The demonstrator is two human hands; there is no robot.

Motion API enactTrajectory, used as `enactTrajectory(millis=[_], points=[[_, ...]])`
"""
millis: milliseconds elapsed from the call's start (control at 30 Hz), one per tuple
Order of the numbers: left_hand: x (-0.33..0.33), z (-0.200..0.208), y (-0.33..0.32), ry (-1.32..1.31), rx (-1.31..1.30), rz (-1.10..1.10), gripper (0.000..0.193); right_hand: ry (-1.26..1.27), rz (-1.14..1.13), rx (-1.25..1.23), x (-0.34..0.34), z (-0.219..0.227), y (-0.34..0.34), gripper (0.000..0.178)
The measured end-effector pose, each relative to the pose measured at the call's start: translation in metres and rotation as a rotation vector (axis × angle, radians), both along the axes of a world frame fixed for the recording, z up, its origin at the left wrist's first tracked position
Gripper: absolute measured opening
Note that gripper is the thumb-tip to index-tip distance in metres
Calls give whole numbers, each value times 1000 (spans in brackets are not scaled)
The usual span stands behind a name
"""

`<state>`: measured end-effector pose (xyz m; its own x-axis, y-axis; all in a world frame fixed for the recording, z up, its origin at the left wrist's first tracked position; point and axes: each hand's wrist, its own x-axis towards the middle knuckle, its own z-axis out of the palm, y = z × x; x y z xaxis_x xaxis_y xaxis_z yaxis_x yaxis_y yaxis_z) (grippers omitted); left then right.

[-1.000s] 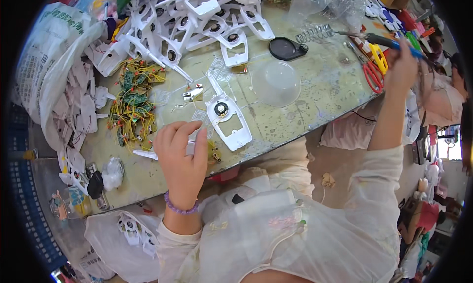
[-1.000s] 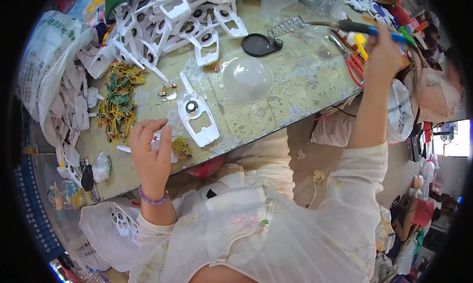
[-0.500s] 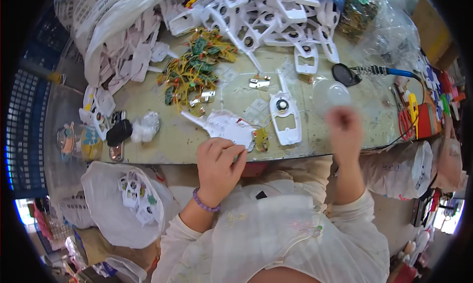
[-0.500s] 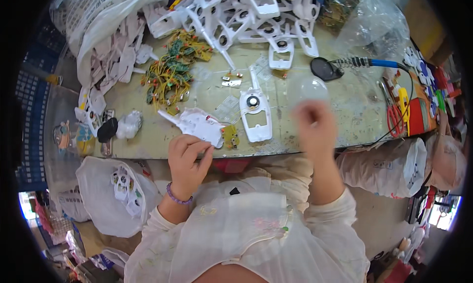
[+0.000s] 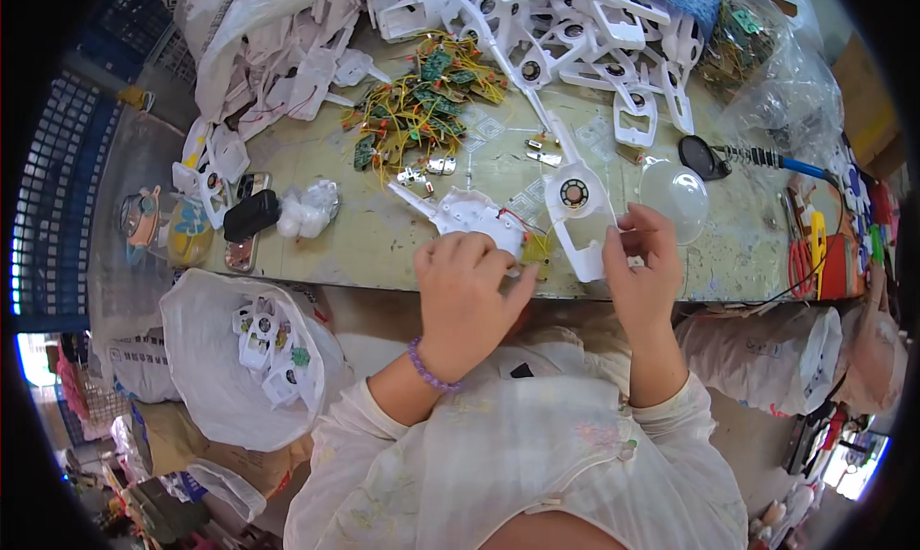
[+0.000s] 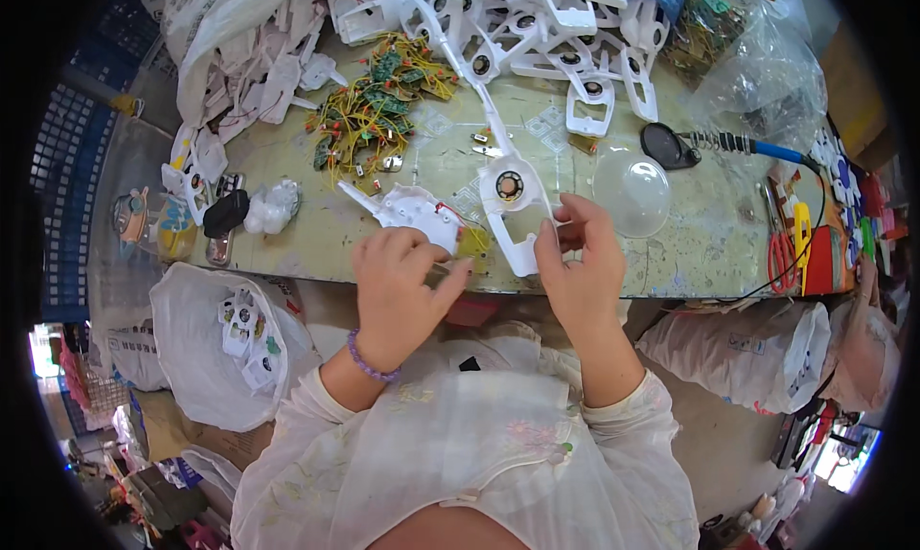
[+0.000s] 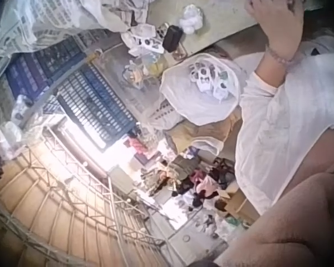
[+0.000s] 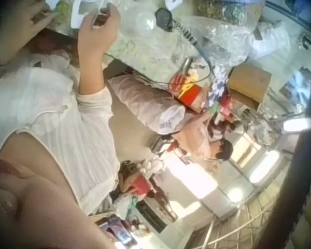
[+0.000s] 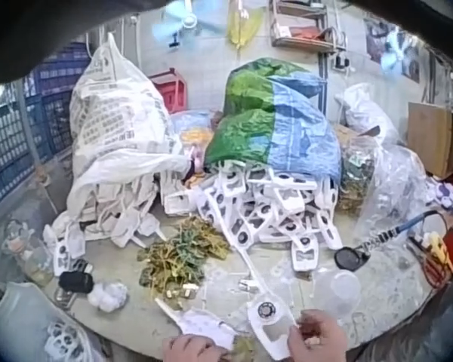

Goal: Soldering components and wires onto circuit boards to assemble toy electronics.

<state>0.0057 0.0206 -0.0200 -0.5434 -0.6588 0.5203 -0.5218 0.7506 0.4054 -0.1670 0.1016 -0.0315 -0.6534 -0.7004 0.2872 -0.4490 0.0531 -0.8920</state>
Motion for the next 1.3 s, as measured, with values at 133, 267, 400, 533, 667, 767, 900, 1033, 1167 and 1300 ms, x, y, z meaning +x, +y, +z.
enactTrajectory(millis=[133, 267, 400, 533, 667, 767, 900, 1033, 1167, 1300], points=[[26, 16, -26, 20, 185, 1, 16, 148, 70, -283, 10, 7, -16, 27], [44, 11, -59, 25, 402, -2, 18, 470, 130, -337, 19, 12, -37, 34], [44, 2, -78, 66, 445, 29, 18, 770, 299, -362, 21, 19, -54, 36], [37, -2, -85, 21, 392, 77, 18, 1057, 509, -332, 17, 30, -61, 36], [33, -12, -84, 61, 227, 147, 22, 1071, 698, -275, 12, 23, -65, 36], [33, -10, -82, 121, 211, 215, 28, 1017, 823, -257, 5, 21, -64, 36], [37, -5, -85, 274, 142, 23, 43, 977, 930, -277, 3, 22, -65, 35], [25, 16, -81, -144, 132, -363, 90, 876, 948, -192, -2, 8, -63, 30], [16, 4, -88, -197, 228, -353, 88, 703, 935, -161, 0, 11, -59, 29], [15, -1, -80, -208, 84, -298, 69, 651, 740, -247, -1, 23, -43, 28]])
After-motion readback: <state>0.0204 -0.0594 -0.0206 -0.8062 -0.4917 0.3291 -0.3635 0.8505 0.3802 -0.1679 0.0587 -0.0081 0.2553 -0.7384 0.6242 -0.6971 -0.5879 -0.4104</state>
